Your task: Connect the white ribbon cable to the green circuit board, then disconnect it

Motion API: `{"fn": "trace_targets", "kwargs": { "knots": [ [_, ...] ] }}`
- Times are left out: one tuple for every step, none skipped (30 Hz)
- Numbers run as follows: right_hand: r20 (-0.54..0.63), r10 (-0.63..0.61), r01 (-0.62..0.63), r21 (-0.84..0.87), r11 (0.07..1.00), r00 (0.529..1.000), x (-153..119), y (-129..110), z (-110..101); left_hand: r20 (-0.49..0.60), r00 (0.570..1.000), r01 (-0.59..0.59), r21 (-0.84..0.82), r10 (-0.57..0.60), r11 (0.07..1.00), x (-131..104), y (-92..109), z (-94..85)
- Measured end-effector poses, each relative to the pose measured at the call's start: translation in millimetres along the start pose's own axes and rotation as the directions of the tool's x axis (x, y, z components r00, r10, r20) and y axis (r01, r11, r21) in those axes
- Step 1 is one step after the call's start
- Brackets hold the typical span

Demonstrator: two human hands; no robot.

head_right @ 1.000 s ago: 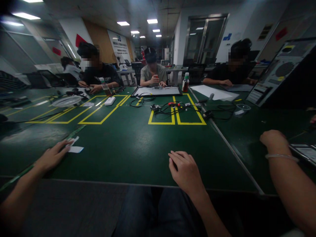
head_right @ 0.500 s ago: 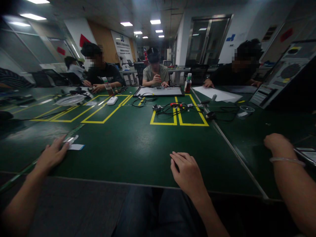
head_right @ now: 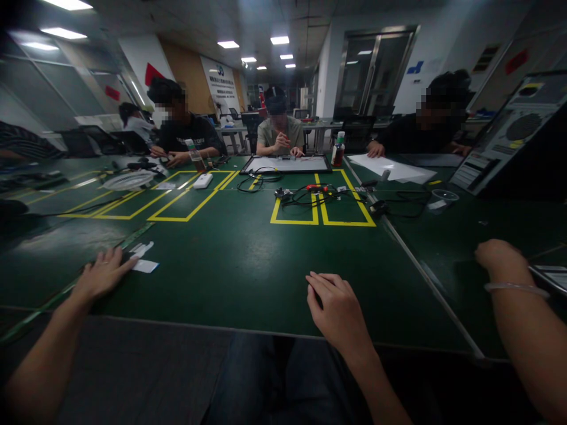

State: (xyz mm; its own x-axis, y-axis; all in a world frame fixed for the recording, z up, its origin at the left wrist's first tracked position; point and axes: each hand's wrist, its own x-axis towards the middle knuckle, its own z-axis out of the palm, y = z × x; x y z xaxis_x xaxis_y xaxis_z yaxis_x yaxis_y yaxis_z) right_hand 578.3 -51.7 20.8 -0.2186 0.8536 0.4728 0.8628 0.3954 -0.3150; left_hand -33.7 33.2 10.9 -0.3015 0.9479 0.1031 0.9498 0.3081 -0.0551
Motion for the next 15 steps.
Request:
{"fn": "trace_targets", "kwargs": {
  "knots": [
    [0.002, 0.000, 0.000, 0.000, 1.000, 1.000, 0.1, 0.1, 0.2, -0.001, 1.000, 0.022, -0.021, -0.022, 1.000, -1.9, 2.3, -1.3],
    [0.004, 0.001, -0.001, -0.001, 1.000, 1.000, 0.2, 0.2, 0.4, -0.014, 0.999, 0.032, -0.052, -0.032, 0.998, -4.3, 5.0, -3.0],
    [0.005, 0.001, -0.001, -0.002, 1.000, 1.000, 0.2, 0.2, 0.6, -0.037, 0.999, 0.024, -0.091, -0.027, 0.996, -7.4, 7.9, -5.1],
    [0.006, 0.002, -0.002, -0.003, 1.000, 1.000, 0.3, 0.3, 0.9, -0.070, 0.997, 0.002, -0.131, -0.012, 0.991, -11.1, 10.8, -7.4],
    [0.007, 0.003, -0.003, -0.005, 1.000, 1.000, 0.3, 0.4, 1.1, -0.105, 0.994, -0.028, -0.166, 0.011, 0.986, -15.4, 13.6, -9.9],
    [0.006, 0.003, -0.003, -0.007, 1.000, 1.000, 0.2, 0.5, 1.3, -0.134, 0.990, -0.056, -0.195, 0.030, 0.979, -19.8, 16.0, -12.3],
    [0.008, 0.002, -0.002, -0.008, 1.000, 1.000, 0.2, 0.7, 1.5, -0.150, 0.988, -0.073, -0.214, 0.041, 0.974, -24.2, 18.2, -14.6],
    [0.007, 0.004, -0.003, -0.008, 1.000, 1.000, 0.1, 0.9, 1.6, -0.152, 0.988, -0.073, -0.219, 0.040, 0.973, -28.2, 19.9, -16.6],
    [0.007, 0.003, -0.003, -0.005, 1.000, 1.000, 0.1, 1.1, 1.7, -0.141, 0.990, -0.061, -0.213, 0.032, 0.975, -31.7, 21.4, -18.1],
    [0.005, 0.002, -0.002, 0.000, 1.000, 1.000, 0.0, 1.2, 1.8, -0.122, 0.992, -0.043, -0.200, 0.019, 0.979, -34.3, 22.7, -19.2],
    [0.003, 0.000, 0.000, 0.006, 1.000, 1.000, 0.0, 1.4, 1.8, -0.098, 0.995, -0.020, -0.180, 0.002, 0.983, -36.1, 24.0, -19.8],
    [0.002, -0.001, 0.001, 0.011, 1.000, 1.000, -0.1, 1.5, 1.8, -0.071, 0.997, 0.001, -0.159, -0.013, 0.987, -37.2, 25.6, -19.9],
    [0.004, -0.001, 0.000, 0.015, 1.000, 1.000, -0.1, 1.6, 1.7, -0.046, 0.999, 0.009, -0.142, -0.016, 0.990, -37.7, 27.6, -19.4],
    [0.007, 0.001, -0.001, 0.016, 1.000, 1.000, -0.1, 1.6, 1.7, -0.030, 1.000, -0.002, -0.132, -0.002, 0.991, -37.7, 30.2, -18.6],
    [0.010, 0.003, -0.003, 0.016, 1.000, 1.000, -0.1, 1.6, 1.6, -0.024, 0.999, -0.029, -0.128, 0.026, 0.991, -37.5, 33.4, -17.3]
  ]
}}
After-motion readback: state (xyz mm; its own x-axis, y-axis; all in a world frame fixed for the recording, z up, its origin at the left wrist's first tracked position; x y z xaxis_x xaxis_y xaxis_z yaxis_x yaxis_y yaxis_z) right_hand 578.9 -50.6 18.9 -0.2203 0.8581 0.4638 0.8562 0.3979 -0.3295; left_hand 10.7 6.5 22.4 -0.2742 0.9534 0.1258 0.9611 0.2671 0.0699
